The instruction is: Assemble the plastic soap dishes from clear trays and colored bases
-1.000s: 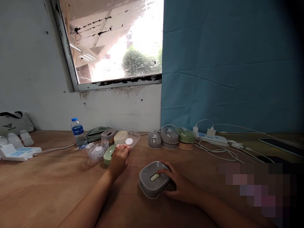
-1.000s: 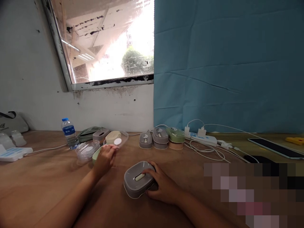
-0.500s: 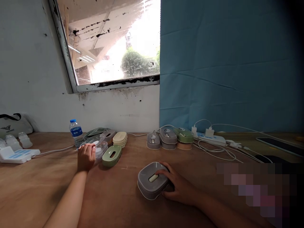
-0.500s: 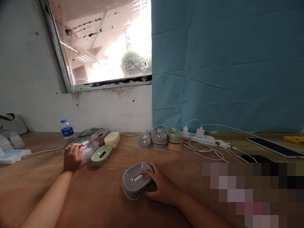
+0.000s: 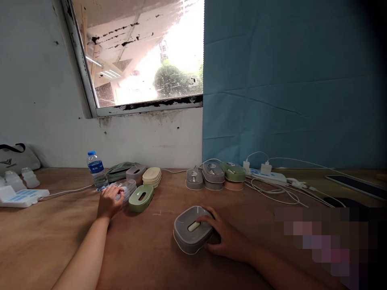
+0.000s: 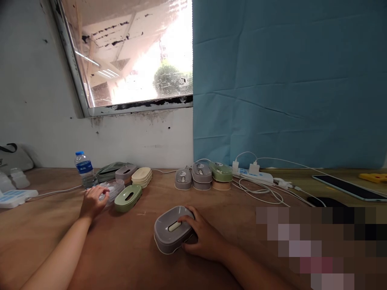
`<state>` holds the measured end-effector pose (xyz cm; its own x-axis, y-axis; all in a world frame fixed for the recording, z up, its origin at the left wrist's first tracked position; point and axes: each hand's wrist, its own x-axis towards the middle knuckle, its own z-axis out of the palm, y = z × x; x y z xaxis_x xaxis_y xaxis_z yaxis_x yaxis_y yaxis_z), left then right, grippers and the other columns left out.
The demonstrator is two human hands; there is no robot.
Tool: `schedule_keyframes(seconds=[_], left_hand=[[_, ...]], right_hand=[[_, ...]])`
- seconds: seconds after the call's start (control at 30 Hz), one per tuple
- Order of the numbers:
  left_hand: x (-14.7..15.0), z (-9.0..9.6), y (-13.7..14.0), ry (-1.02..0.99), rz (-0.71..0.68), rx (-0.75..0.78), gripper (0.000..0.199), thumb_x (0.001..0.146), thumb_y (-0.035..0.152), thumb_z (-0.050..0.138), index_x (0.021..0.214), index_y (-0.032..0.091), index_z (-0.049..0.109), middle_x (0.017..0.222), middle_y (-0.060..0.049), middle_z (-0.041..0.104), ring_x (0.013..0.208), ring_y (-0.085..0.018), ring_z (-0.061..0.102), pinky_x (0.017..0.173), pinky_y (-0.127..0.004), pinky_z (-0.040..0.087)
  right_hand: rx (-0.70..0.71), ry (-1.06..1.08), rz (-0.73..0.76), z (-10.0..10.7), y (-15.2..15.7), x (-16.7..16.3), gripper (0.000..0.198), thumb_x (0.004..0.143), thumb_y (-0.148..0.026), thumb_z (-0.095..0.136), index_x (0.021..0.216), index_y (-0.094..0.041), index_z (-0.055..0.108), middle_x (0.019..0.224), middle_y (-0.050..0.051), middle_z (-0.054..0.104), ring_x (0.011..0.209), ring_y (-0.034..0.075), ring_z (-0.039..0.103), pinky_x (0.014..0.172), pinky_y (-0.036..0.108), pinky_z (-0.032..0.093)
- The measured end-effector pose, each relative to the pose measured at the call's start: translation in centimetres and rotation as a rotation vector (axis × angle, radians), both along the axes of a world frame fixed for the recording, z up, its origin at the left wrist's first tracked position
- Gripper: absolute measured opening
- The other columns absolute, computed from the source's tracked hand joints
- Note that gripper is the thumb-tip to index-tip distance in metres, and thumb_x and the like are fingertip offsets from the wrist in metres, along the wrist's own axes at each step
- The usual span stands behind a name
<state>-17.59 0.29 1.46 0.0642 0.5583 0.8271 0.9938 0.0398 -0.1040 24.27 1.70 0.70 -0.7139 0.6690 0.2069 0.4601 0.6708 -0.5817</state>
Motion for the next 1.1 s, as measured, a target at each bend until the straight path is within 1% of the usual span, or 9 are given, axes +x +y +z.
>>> schedule_keyframes(seconds=[0.27,0.4,0.6,0.8,1.1], left_hand=[[0.16,0.05,-0.24,-0.014,-0.012,-0.006,0.014,0.073,0.026,0.047,0.070,0.018,0.058,0.066,-0.002,0.059,0.069,-0.018,0.053,0.072,-0.030,0.034],[0.11,0.02,-0.24,-0.009,-0.028,-0.038,0.014,0.073,0.027,0.047,0.071,0.018,0.058,0.067,-0.002,0.060,0.069,-0.018,0.053,0.071,-0.030,0.034],[-0.12,-0.22,-0.17,-0.040,-0.042,-0.023,0.015,0.073,0.027,0.046,0.071,0.018,0.058,0.069,-0.002,0.060,0.069,-0.018,0.054,0.070,-0.030,0.035],[-0.15,-0.20,-0.16,-0.041,-0.036,-0.031,0.015,0.072,0.028,0.046,0.071,0.018,0.058,0.068,-0.002,0.060,0.069,-0.018,0.054,0.070,-0.030,0.035],[-0.12,-0.40,-0.27,-0.055,-0.012,-0.048,0.017,0.074,0.029,0.044,0.071,0.018,0.057,0.070,-0.003,0.061,0.070,-0.019,0.054,0.070,-0.031,0.035]], right_hand=[[0.001,0.005,0.000,-0.15,0.14,0.07,0.051,0.062,-0.029,0.063,0.111,-0.027,0.048,0.135,0.003,0.018,0.122,0.026,0.028,0.099,0.034,0.027],[-0.008,0.007,-0.004,-0.17,0.11,0.02,0.051,0.061,-0.028,0.062,0.111,-0.027,0.048,0.135,0.003,0.018,0.122,0.026,0.028,0.099,0.035,0.027],[-0.003,-0.002,-0.005,0.01,0.04,0.03,0.051,0.062,-0.028,0.061,0.111,-0.027,0.048,0.135,0.003,0.018,0.121,0.025,0.029,0.099,0.033,0.028],[-0.004,-0.017,-0.007,0.27,-0.10,0.10,0.051,0.062,-0.029,0.062,0.111,-0.028,0.046,0.134,0.002,0.019,0.121,0.023,0.029,0.099,0.032,0.027],[-0.010,-0.026,-0.008,0.26,-0.10,0.03,0.051,0.062,-0.029,0.060,0.112,-0.026,0.047,0.135,0.003,0.017,0.122,0.025,0.028,0.099,0.033,0.027]])
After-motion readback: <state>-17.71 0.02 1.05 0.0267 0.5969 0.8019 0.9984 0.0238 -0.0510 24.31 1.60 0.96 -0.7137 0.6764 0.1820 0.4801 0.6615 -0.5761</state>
